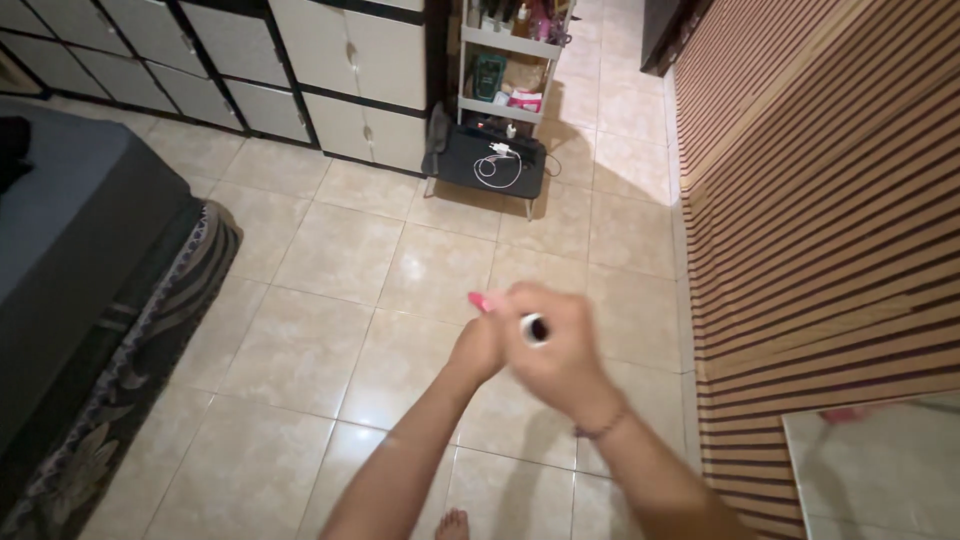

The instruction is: The person assembles a floor wiper by fitting and twisting the handle pole sections together by hand.

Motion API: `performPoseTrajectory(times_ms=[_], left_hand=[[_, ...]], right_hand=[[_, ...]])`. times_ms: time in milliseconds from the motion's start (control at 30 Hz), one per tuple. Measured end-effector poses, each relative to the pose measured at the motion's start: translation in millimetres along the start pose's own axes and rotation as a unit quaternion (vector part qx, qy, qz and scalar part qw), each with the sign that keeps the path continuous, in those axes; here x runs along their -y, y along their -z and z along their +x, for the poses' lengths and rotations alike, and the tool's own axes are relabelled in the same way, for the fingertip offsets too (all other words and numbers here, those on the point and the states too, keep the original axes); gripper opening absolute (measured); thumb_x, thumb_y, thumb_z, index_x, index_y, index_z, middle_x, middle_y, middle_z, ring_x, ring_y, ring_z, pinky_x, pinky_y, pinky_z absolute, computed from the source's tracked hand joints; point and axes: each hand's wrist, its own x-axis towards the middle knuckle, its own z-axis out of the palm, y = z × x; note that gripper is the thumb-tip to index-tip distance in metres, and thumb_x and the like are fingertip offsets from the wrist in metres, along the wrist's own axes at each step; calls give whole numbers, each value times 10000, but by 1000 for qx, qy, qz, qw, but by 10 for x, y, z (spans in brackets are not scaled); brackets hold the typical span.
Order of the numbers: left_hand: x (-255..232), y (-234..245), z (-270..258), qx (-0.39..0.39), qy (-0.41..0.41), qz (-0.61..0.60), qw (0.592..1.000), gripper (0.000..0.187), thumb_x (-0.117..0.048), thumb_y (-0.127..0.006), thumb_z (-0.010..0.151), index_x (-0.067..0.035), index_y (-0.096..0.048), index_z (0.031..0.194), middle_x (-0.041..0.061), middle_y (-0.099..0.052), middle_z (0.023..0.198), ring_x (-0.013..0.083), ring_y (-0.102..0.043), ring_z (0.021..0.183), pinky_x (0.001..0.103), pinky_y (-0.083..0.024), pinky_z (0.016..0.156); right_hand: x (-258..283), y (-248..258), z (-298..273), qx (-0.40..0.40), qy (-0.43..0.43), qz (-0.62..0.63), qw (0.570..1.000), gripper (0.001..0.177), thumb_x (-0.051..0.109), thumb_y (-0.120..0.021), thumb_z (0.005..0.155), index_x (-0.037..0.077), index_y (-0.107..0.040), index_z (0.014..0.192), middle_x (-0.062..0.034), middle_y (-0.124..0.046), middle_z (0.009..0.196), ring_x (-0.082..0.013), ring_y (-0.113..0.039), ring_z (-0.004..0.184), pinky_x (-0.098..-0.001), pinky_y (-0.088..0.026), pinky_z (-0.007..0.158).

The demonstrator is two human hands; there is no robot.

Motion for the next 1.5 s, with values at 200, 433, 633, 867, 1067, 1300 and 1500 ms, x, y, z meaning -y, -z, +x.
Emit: performPoseTrajectory(times_ms=[200,433,633,867,1067,1300,1500], left_hand=[[-289,282,-74,11,14,125,992,176,-180,-575,746,-81,-578,892,148,-598,815,319,-571,741,384,-445,607],[-519,954,-446,1,-10,203,979,170,-184,-604,718,-83,-575,851,117,-592,790,311,-564,698,393,-441,591],[109,992,-721,-31,70,294,953,105,-157,-601,712,-67,-571,758,136,-578,745,319,-564,680,403,-441,602],[-106,193,-516,-73,-7,195,978,138,-134,-585,698,-45,-573,802,147,-579,782,326,-568,683,396,-451,597],[-299,-406,-473,-77,-105,-247,960,163,-154,-559,760,-89,-597,904,120,-590,914,263,-582,836,314,-478,717],[-1107,-666,-247,-73,0,208,975,252,-198,-649,640,-109,-594,868,64,-600,834,276,-568,717,368,-442,591],[-1325,-677,-477,-112,-20,250,962,185,-192,-614,686,-102,-593,846,81,-600,747,281,-564,655,375,-445,577]], right_hand=[[270,107,65,45,-23,-52,997,158,75,-571,781,27,-571,631,-34,-576,579,-71,-511,490,-206,-388,454],[334,251,297,113,7,433,894,179,81,-516,877,21,-501,709,-77,-542,651,-156,-531,595,-279,-469,600],[39,-215,105,65,-121,189,972,313,61,-452,824,5,-457,516,-52,-479,477,-110,-459,441,-243,-401,437],[273,331,-49,130,-57,-17,990,302,71,-523,798,13,-518,502,-41,-444,443,-112,-397,401,-232,-298,381],[32,353,-364,252,73,41,964,145,100,-585,791,23,-554,672,-48,-548,623,-94,-491,565,-243,-410,516],[381,1475,-363,170,-10,83,982,175,67,-561,778,16,-554,611,-38,-549,559,-87,-475,468,-220,-365,415],[219,1706,-390,40,-9,343,938,238,67,-435,873,27,-419,639,-31,-439,524,-92,-419,465,-231,-365,448]])
